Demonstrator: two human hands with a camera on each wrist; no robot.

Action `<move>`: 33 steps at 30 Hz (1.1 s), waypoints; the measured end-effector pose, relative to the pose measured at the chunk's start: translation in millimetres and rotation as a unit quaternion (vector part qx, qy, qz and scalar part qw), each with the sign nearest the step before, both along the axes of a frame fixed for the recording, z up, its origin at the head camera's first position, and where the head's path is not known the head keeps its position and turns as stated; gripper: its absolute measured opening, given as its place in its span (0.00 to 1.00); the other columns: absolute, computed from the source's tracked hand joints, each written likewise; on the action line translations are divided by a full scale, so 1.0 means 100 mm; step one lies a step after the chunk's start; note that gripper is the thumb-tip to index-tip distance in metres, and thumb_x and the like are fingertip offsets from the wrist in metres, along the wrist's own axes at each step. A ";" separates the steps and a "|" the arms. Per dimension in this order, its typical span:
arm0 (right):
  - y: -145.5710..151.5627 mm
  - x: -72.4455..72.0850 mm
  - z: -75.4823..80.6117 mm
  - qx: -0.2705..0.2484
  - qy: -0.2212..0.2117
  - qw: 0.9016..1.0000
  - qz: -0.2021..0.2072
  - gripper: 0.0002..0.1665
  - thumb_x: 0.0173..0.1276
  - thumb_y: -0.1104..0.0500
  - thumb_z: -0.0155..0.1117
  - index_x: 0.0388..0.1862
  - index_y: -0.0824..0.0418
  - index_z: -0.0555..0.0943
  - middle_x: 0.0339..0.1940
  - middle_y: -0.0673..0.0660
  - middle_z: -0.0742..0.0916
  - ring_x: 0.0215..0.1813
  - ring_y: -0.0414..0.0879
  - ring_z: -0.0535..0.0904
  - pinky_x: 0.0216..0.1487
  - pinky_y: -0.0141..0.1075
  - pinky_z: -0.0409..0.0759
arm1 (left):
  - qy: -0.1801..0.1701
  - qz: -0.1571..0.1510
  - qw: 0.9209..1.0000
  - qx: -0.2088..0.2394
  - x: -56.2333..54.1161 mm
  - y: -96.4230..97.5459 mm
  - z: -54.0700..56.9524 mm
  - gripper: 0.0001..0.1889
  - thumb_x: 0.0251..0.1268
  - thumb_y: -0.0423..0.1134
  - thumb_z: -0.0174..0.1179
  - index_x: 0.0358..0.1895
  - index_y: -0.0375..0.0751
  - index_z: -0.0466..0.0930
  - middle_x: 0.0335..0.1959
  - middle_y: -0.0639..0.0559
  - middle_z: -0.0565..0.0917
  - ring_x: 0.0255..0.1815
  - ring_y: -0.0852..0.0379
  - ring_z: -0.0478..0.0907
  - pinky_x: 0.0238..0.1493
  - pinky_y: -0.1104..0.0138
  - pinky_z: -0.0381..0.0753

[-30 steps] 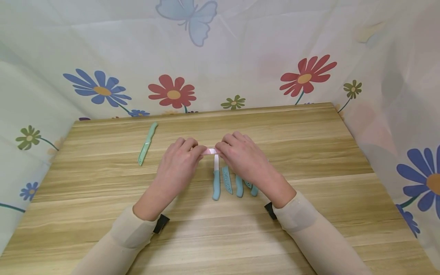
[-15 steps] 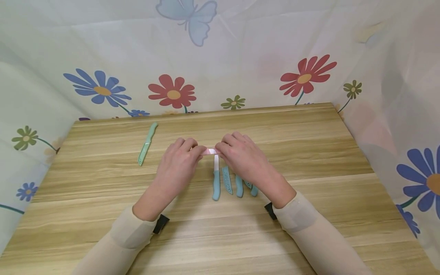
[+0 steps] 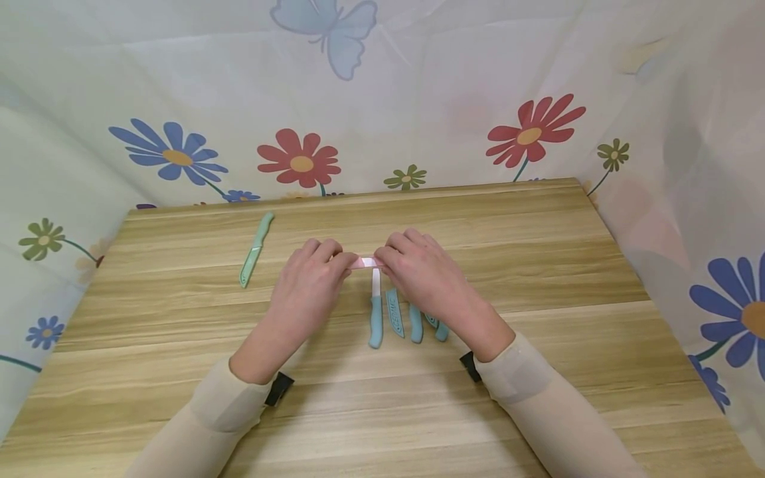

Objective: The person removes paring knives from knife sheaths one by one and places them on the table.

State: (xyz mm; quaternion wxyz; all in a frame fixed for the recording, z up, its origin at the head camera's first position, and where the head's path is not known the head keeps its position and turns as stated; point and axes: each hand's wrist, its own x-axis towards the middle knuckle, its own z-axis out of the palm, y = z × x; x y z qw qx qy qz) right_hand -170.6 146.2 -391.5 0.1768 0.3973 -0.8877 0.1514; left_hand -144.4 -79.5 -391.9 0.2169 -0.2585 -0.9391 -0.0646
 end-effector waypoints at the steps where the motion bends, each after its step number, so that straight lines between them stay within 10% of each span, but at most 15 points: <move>1: 0.00 0.00 0.00 -0.001 0.000 1.000 0.000 0.11 0.77 0.58 0.71 0.51 0.63 0.89 0.45 0.56 0.87 0.48 0.53 0.79 0.50 0.44 0.81 | 0.000 0.000 1.000 0.000 0.00 0.00 0.00 0.09 0.74 0.36 0.68 0.51 0.40 0.91 0.40 0.48 0.82 0.39 0.49 0.74 0.36 0.63 0.76; 33: 0.00 0.01 0.02 -0.002 0.010 1.000 0.001 0.10 0.75 0.60 0.72 0.50 0.63 0.89 0.44 0.56 0.87 0.45 0.53 0.79 0.47 0.43 0.80 | 0.015 -0.006 1.000 0.012 -0.01 -0.03 -0.01 0.09 0.74 0.38 0.68 0.50 0.40 0.91 0.39 0.47 0.81 0.36 0.48 0.73 0.34 0.62 0.75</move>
